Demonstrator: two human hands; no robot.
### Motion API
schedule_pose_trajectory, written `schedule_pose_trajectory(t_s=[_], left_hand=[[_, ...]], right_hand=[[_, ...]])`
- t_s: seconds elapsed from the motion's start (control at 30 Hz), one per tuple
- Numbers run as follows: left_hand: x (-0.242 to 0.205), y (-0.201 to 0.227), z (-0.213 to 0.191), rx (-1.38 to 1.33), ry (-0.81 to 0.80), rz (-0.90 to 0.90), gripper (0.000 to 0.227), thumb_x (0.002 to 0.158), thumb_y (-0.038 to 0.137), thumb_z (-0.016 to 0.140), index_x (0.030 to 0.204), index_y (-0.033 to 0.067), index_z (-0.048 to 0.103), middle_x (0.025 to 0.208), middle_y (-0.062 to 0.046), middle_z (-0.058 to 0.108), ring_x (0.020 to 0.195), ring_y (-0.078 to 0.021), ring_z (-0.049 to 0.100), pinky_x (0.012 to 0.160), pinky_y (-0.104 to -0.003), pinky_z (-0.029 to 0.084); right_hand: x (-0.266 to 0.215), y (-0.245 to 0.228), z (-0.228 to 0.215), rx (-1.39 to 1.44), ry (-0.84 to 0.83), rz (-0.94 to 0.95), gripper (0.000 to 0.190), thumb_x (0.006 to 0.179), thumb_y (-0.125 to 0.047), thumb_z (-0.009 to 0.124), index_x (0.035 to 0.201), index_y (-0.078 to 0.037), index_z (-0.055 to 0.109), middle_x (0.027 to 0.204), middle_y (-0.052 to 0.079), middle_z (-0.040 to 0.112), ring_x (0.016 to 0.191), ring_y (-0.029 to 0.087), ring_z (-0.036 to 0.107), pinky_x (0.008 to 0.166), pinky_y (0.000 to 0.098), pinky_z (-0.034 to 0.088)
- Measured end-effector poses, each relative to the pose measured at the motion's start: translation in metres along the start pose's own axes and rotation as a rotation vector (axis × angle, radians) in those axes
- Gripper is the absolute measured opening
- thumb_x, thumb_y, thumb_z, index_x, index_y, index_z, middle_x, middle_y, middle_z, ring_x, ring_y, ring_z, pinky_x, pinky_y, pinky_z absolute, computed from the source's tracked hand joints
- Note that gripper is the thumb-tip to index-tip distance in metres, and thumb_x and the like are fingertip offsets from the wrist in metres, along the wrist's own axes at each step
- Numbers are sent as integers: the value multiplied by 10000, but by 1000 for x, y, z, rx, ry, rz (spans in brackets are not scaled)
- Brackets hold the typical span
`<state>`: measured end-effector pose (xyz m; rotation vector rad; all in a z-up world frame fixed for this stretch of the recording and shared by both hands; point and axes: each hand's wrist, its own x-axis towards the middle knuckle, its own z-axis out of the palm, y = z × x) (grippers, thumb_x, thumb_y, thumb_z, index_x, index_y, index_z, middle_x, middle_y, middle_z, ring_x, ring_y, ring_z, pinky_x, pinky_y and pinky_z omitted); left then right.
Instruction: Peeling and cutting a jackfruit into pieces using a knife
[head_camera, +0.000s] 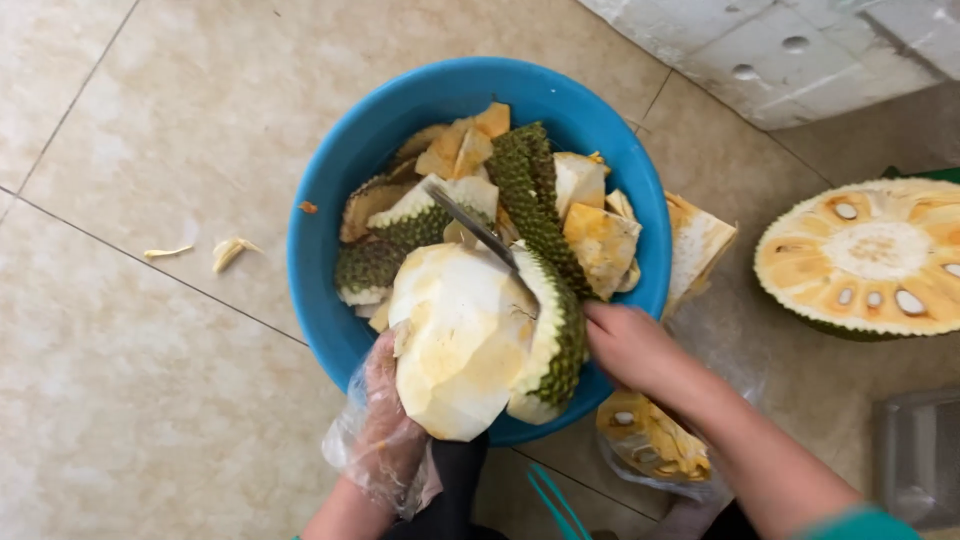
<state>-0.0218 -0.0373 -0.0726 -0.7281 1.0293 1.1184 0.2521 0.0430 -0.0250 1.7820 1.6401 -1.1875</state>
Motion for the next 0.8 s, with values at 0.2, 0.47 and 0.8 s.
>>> schedule_pose_trajectory(t_s=[0.2,0.47,0.8], left_hand=[[12,5,-10,-58,-282,-54,793,716,332,657,1463,73,594,1330,-215,682,1158,-428,651,964,-576,541],[10,4,0,-76,-358,-66,762,745,315,651,1444,16,594,1298,-244,678,1153,-438,652,997,-572,538],[20,18,-23,-177,-790,-95,876,727,247,741,1528,-6,492,1397,-261,628,1222,-451,626,1045,-592,527]], right_hand=[[-39,-15,-22,56,-133,140,465,1083,-373,379,1114,-111,762,1049,94,827,879,195,802,775,318,650],[10,-8,-4,459,-82,-11,560,1053,-472,467,819,4,645,414,190,597,283,297,590,285,361,464],[-73,45,-22,577,-93,53,523,1087,-317,460,772,53,651,424,165,553,299,237,477,403,354,448]])
